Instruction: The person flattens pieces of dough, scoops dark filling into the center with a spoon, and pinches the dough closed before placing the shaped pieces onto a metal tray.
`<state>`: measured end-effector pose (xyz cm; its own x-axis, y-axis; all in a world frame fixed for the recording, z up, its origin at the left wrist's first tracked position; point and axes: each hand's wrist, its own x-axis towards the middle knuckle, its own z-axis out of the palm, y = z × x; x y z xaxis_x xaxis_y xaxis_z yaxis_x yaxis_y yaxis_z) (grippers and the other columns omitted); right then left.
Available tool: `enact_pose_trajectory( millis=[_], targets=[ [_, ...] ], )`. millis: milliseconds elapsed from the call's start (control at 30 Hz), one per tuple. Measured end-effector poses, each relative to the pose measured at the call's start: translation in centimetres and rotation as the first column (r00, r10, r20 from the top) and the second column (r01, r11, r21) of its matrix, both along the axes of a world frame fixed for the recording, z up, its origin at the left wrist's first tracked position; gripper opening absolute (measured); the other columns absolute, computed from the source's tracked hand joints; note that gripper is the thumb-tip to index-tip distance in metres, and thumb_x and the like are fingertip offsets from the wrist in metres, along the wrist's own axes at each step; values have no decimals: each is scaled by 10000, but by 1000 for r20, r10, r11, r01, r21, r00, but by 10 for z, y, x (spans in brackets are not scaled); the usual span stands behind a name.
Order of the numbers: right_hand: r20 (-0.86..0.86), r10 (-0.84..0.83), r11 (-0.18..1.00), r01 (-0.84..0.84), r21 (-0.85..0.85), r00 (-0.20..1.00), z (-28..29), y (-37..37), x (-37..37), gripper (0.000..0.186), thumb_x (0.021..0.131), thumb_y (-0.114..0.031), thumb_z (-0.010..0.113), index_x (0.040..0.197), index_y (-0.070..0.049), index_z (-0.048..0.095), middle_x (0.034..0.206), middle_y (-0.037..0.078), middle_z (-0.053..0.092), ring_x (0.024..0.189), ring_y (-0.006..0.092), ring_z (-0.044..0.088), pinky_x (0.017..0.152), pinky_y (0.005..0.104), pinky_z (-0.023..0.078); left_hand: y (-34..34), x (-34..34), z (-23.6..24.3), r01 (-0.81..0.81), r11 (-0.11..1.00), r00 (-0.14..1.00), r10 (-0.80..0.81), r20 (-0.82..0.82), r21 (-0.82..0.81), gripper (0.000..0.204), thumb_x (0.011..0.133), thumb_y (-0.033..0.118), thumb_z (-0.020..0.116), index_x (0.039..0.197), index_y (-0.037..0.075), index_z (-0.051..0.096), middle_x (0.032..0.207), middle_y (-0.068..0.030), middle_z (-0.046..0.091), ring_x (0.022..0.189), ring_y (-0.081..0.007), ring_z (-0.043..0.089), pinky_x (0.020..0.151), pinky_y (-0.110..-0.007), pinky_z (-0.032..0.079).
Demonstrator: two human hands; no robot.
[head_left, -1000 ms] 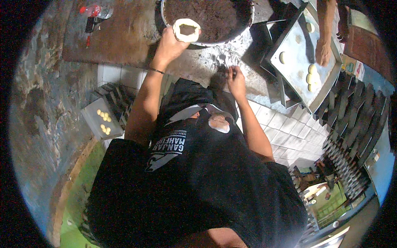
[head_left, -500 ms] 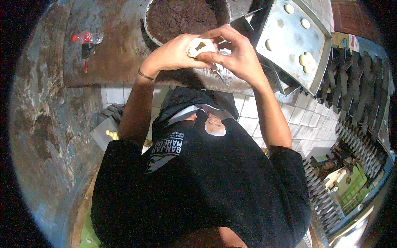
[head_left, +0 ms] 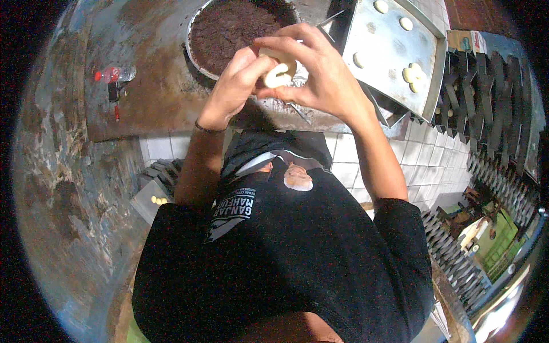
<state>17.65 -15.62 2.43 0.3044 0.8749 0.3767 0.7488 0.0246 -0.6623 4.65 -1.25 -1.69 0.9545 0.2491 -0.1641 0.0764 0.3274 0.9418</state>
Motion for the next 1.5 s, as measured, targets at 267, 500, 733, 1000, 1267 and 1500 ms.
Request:
enact_pose_trajectory(
  millis=[267,500,733,1000,1267,1500],
  targets=[
    [-763,-296,917,395,-58,575,-25,-15,12,157,955,-163,741,1032,-29,768,982,79,714,899,160,682,772,297,558,-23,30,28,-237,940,965,257,53,-247,410,955,94,731,1317,36,547,786,34,540,639,-8,446,550,-174,355],
    [-918,303,919,334,211,-254,-20,-48,8,457,958,-47,698,1364,-115,500,1127,108,703,984,222,710,708,372,657,-65,94,51,-307,948,911,317,263,-80,123,928,86,737,1025,43,675,946,-17,688,830,-60,616,740,-212,497],
    [-918,-64,814,552,179,392,-39,-90,49,412,916,-102,762,1289,-4,618,1173,67,702,1033,161,678,861,330,582,-133,143,51,-105,993,900,116,420,-48,250,830,32,768,1022,37,607,1000,-66,693,999,-147,689,906,-311,555],
    [-838,-28,883,406,235,545,-42,-170,89,507,908,-221,790,1319,15,608,1223,98,702,1136,202,655,1019,373,504,-165,165,73,95,995,880,-73,470,-24,444,789,-5,783,1155,38,534,1026,-48,627,1159,-233,681,1007,-368,524],
    [-488,-294,923,112,-368,822,5,-211,171,336,901,-146,775,1197,5,717,1145,136,745,945,220,733,870,377,587,-164,208,-1,-233,830,937,53,344,507,546,795,-5,767,1254,111,495,995,-40,629,971,-152,650,887,-311,527],
    [-355,-315,948,273,-163,880,-69,-179,233,423,785,-221,878,1159,-55,768,1090,92,752,947,202,682,845,354,580,-171,278,-87,-141,742,981,14,195,656,662,769,59,792,1302,136,407,759,-186,616,700,-345,680,641,-465,506]
  ],
)
